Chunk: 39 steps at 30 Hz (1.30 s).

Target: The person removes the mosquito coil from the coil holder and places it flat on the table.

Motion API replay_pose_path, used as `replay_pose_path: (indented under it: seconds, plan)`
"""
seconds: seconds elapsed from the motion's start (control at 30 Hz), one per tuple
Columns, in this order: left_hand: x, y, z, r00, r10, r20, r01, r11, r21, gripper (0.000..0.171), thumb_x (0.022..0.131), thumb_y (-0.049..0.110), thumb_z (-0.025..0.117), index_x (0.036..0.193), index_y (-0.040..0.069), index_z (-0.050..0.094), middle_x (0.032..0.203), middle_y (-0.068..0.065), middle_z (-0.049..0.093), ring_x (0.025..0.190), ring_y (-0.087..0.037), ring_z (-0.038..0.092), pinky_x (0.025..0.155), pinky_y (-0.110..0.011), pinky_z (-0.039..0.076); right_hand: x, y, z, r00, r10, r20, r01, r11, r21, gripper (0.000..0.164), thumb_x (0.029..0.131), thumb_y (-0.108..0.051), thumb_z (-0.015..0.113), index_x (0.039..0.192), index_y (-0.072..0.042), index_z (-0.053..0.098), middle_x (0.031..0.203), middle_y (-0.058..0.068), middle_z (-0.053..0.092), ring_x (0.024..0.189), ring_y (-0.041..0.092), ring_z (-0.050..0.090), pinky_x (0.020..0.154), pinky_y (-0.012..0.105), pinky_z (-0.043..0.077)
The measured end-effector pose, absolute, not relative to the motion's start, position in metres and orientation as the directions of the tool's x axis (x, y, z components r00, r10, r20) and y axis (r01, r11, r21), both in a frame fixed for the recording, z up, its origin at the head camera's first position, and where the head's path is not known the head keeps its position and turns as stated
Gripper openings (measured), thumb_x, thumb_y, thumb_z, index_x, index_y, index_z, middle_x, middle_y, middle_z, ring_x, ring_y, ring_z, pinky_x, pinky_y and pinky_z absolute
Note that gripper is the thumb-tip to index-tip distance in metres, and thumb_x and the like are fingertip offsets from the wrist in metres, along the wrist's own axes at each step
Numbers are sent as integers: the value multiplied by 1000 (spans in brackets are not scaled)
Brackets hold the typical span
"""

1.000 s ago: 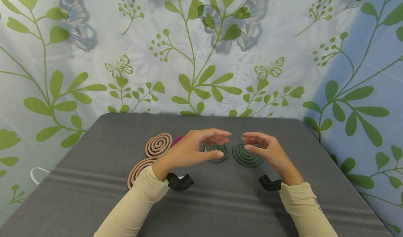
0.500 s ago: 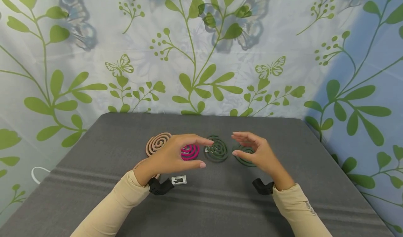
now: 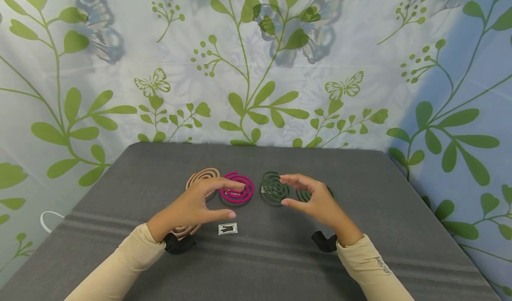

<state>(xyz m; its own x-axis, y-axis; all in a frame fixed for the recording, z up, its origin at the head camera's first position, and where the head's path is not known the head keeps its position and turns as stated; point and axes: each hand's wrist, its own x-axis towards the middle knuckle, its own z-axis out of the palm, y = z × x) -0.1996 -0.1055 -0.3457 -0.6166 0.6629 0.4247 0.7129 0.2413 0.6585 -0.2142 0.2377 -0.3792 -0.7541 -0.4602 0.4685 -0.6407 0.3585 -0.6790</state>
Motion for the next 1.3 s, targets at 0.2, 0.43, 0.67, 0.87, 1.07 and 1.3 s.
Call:
replay_pose_path:
  seconds: [0.2, 0.43, 0.67, 0.87, 1.07, 1.3]
  plan:
    - [-197, -125, -354, -642, 652, 402, 695, 274, 665, 56, 91, 18, 90, 143, 10, 70, 139, 1, 72, 130, -17, 66, 111, -43, 52, -216, 228, -385, -751, -507, 423, -629, 354, -692, 51, 92, 0, 85, 140, -2, 68, 136, 16, 72, 123, -1, 65, 101, 26, 55]
    - [-199, -145, -365, -665, 634, 395, 674, 283, 682, 55, 93, 16, 88, 144, 9, 69, 138, -2, 73, 131, -19, 67, 111, -45, 52, -217, 219, -393, -735, -552, 394, -634, 352, -689, 50, 93, -3, 86, 139, -1, 69, 131, 17, 74, 120, 18, 70, 98, 39, 58]
    - [-202, -168, -370, -728, 594, 341, 600, 312, 737, 55, 95, 15, 86, 146, 7, 67, 138, -5, 73, 129, -26, 68, 109, -48, 53, -216, 206, -399, -751, -564, 345, -598, 357, -718, 47, 95, -7, 84, 139, -1, 69, 126, 9, 76, 112, 19, 70, 95, 45, 60]
    - [-206, -190, -371, -765, 572, 295, 549, 340, 764, 61, 98, 16, 83, 152, 4, 60, 142, -9, 71, 129, -36, 66, 106, -56, 53, -215, 195, -402, -759, -576, 305, -567, 352, -745, 45, 98, -10, 83, 140, -4, 69, 126, 16, 76, 110, 38, 70, 94, 42, 59]
    - [-216, -210, -375, -771, 576, 273, 527, 335, 781, 56, 101, 12, 78, 153, 3, 59, 141, -17, 70, 128, -44, 65, 107, -56, 53, -214, 187, -405, -766, -588, 260, -533, 354, -769, 44, 100, -13, 81, 142, -5, 69, 127, 19, 74, 111, 41, 68, 95, 43, 58]
    - [-226, -234, -382, -794, 576, 194, 434, 314, 844, 55, 105, 6, 71, 154, -9, 51, 142, -32, 63, 129, -52, 62, 109, -41, 54, -216, 177, -406, -761, -603, 238, -520, 349, -779, 43, 101, -14, 80, 140, -2, 69, 125, 19, 74, 110, 40, 69, 93, 41, 59]
